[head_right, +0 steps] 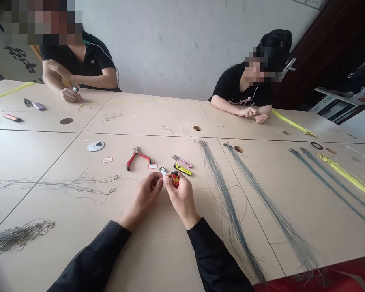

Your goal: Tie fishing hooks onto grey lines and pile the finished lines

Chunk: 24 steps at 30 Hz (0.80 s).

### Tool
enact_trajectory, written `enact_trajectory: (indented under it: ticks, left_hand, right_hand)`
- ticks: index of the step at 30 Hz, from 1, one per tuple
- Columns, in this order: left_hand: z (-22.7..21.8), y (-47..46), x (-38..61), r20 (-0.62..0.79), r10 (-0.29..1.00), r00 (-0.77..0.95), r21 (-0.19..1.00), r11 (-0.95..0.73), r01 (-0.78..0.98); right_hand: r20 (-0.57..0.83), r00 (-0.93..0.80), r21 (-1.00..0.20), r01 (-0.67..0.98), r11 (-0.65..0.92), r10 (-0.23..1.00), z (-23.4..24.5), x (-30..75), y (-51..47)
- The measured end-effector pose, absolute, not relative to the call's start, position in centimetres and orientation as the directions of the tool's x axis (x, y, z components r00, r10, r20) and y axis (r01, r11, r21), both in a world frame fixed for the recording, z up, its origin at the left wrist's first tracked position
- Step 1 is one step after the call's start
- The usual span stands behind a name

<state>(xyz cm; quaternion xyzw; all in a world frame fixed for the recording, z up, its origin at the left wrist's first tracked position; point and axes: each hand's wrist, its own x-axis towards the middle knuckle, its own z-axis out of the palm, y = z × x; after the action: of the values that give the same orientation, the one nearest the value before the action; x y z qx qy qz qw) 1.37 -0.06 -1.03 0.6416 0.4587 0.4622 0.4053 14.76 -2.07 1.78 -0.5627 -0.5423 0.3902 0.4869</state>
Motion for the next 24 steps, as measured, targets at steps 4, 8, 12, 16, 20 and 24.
enact_trajectory:
  ticks: [4,8,12,16,20,24]
  left_hand:
    - [-0.8,0.0,1.3,0.205,0.971,0.125,0.946,-0.230,0.229]
    - [-0.7,0.1,1.1,0.198,0.975,0.101,0.955,-0.216,0.206]
    - [-0.5,0.1,1.1,0.182,0.978,0.101,0.960,-0.199,0.196]
    - [-0.3,-0.1,1.1,0.181,0.977,0.117,0.958,-0.202,0.204]
    - [-0.4,0.0,1.0,0.246,0.958,0.147,0.932,-0.276,0.235]
    - [-0.5,0.0,0.9,0.318,0.937,0.144,0.882,-0.348,0.318]
  right_hand:
    - [0.135,0.104,-0.952,0.289,0.100,0.985,1.8,14.8,-2.0]
    - [0.183,0.090,-0.931,0.335,0.143,0.979,1.5,14.8,-2.0]
    - [0.213,0.085,-0.915,0.368,0.168,0.973,1.3,14.8,-2.1]
    - [0.240,0.066,-0.918,0.339,0.204,0.969,1.2,14.8,-2.1]
    - [0.248,0.102,-0.933,0.293,0.209,0.963,1.1,14.9,-2.0]
    - [0.205,0.303,-0.966,0.217,0.142,0.931,2.6,16.5,-1.9]
